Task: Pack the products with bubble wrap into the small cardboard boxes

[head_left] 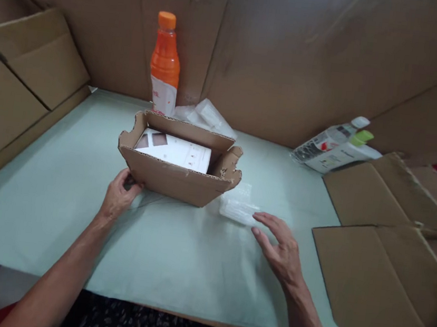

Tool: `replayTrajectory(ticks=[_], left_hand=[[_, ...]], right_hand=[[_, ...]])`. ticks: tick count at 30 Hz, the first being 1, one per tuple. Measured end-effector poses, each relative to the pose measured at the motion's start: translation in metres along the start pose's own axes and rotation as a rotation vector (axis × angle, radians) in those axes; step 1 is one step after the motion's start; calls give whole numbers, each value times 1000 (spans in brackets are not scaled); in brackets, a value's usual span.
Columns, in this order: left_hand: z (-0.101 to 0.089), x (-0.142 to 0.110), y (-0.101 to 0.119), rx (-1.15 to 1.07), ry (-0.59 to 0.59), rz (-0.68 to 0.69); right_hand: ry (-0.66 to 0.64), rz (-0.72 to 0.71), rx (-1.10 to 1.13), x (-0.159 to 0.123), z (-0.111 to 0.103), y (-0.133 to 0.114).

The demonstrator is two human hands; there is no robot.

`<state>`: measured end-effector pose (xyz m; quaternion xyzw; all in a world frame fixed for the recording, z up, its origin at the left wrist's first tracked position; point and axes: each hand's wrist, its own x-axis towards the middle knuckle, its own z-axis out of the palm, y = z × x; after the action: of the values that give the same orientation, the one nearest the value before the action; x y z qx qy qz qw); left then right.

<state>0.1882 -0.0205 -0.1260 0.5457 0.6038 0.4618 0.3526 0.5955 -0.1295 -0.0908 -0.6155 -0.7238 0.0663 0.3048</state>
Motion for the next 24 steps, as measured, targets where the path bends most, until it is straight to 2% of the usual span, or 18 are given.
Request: replayTrajectory(ticks=[3, 6, 9, 12, 15, 18, 21, 24], left_hand=[[-7, -4, 10, 157, 36, -1], [-8, 0, 18, 255, 6, 30], [-5, 18, 21, 214, 0, 29], [0, 40, 20, 142, 11, 6], [1, 47, 14, 105, -2, -6], [-3, 33, 6, 84, -11, -23], [-7, 16, -3, 82, -39, -48], [-6, 15, -8, 101, 79, -22]], right_hand=[[39, 24, 125, 32, 19, -34], [-29, 76, 251, 65, 52, -62], [-43, 140, 351, 89, 84, -83], [-38, 155, 420, 103, 98, -92], [-56, 102, 368, 105, 89, -79], [-48, 56, 189, 92, 63, -42], [-128, 173, -14, 73, 39, 2], [-248, 264, -117, 55, 27, 28]])
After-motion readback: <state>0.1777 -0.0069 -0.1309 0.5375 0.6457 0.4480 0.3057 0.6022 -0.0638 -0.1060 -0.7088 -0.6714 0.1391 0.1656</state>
